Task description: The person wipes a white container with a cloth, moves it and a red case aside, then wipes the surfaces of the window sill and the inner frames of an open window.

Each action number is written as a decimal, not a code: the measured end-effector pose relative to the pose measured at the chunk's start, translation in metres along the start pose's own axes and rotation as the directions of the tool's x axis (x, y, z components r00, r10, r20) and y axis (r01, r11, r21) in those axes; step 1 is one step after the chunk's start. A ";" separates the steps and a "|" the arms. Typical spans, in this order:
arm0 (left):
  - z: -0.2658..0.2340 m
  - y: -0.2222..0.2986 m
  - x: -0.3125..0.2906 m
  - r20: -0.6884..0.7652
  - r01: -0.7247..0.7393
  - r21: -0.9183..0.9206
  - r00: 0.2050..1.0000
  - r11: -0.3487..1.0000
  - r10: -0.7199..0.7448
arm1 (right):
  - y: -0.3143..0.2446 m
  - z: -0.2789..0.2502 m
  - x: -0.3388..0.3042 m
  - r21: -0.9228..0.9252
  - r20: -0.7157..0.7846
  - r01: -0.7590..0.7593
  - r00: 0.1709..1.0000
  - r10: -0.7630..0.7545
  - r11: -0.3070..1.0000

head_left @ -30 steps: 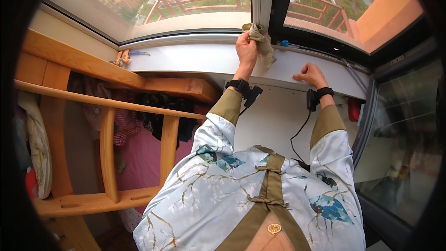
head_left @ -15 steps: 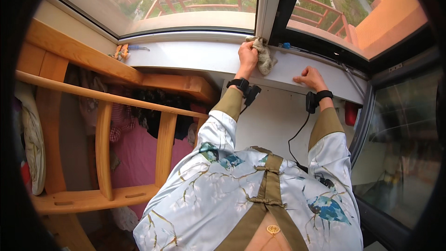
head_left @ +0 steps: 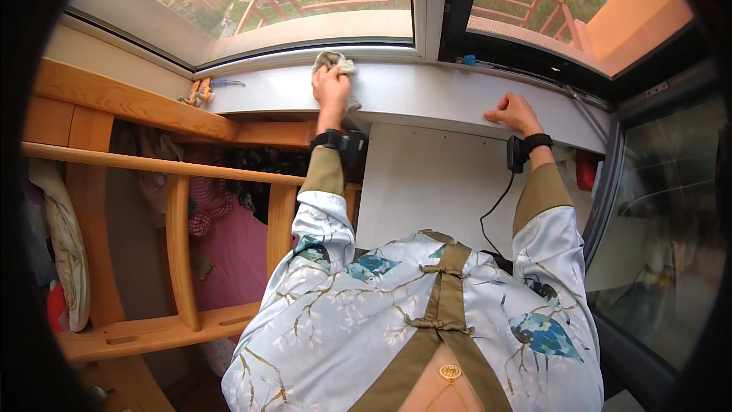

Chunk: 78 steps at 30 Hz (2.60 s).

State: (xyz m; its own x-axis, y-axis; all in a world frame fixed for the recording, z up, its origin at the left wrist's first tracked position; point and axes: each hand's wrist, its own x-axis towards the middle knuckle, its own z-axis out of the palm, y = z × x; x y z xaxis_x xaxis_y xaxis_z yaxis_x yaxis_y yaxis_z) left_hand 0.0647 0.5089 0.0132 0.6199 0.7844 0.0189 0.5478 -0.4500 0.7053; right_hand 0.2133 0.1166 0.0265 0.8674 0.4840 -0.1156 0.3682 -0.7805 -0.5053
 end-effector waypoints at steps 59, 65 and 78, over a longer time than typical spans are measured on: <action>0.024 -0.008 -0.063 0.269 -0.449 0.325 0.888 0.833 0.373 | -0.100 0.055 0.013 0.015 -0.158 0.433 0.891 -0.426 0.901; 0.023 -0.009 -0.064 0.270 -0.441 0.332 0.892 0.834 0.364 | -0.035 0.022 -0.002 -0.050 -0.256 0.288 0.922 -0.291 0.956; 0.025 -0.007 -0.066 0.264 -0.463 0.390 0.884 0.796 0.385 | -0.095 0.068 0.029 0.019 -0.148 0.611 0.784 -0.603 0.791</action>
State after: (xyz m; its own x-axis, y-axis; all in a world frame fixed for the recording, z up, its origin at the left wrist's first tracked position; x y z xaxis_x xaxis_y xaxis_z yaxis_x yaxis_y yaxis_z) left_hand 0.0341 0.4501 -0.0108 0.9075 0.4077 0.1010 0.3681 -0.8879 0.2760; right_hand 0.1807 0.2320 0.0134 0.5078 0.7914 0.3404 0.8154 -0.3141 -0.4863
